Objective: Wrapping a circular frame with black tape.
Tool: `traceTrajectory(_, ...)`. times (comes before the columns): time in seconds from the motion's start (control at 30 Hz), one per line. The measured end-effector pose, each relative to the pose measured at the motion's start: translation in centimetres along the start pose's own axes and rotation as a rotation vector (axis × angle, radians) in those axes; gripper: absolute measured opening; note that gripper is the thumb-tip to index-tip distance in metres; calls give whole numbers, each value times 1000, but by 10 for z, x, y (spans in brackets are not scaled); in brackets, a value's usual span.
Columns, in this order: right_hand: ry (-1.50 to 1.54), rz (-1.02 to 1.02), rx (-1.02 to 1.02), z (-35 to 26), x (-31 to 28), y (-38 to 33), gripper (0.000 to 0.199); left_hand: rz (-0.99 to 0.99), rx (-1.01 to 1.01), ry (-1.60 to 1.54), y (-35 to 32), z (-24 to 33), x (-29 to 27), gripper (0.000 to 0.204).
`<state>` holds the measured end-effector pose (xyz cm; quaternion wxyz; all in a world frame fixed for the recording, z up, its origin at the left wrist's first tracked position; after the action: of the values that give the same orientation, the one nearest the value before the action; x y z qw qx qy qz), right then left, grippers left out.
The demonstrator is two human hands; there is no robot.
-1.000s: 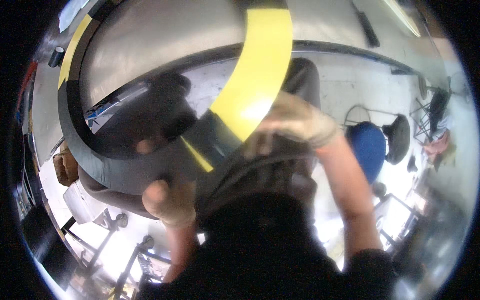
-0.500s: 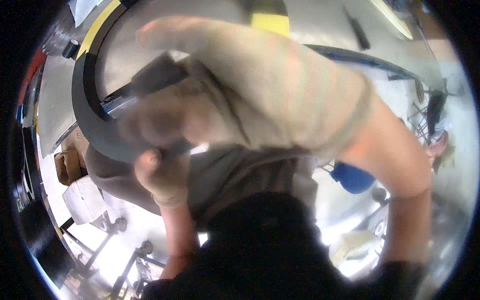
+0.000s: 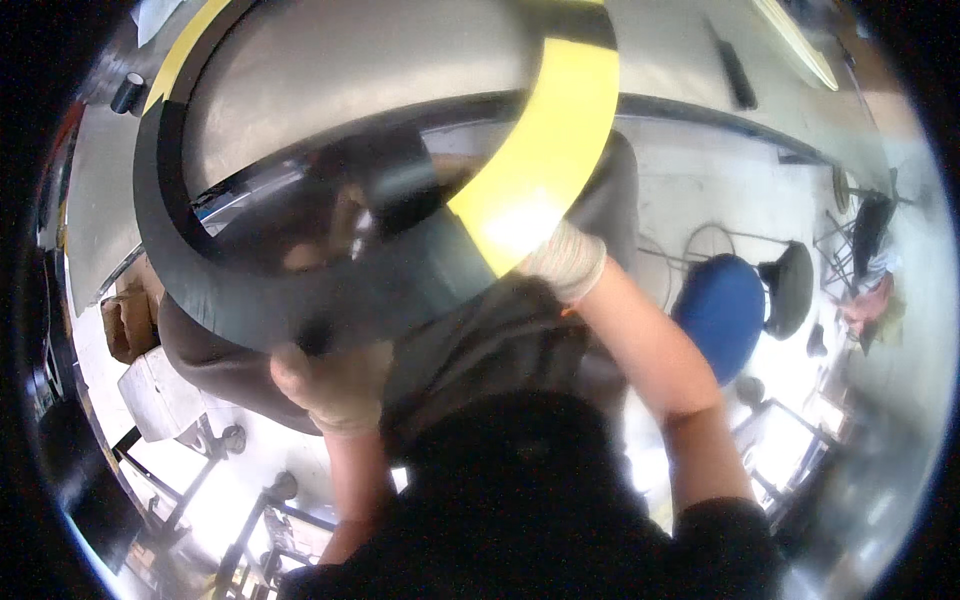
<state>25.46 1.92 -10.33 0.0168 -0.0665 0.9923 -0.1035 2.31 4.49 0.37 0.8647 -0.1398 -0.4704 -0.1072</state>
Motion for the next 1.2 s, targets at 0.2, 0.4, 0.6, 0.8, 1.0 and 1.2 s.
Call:
traceTrajectory(0.2,4,-67,-104,-47,-20,-13,51,88,-55,131,-10,-22,6,90)
traceTrajectory(0.4,490,-232,52,-194,-3,-40,54,86,94,442,-6,-37,8,81)
traceTrajectory(0.6,685,-153,578,-204,42,13,59,-101,63,127,3,-41,23,80)
traceTrajectory(0.8,157,251,463,-209,30,-62,43,-48,55,220,6,-37,23,79)
traceTrajectory(1.0,260,-160,621,-108,40,-63,44,-143,219,401,15,-36,15,70)
traceTrajectory(1.2,-203,-39,-203,-8,-17,-7,45,31,102,414,-7,-24,10,74)
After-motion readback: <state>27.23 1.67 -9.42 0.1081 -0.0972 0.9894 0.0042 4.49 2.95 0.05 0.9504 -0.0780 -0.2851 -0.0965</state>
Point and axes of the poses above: each hand's wrist, its own y-axis towards the middle knuckle, its own x-axis out of the palm, z = x × y, the point moved 5 cm from there along y, towards the middle knuckle, and after that the axes turned 2 degrees about y, right-handed, at the moved point
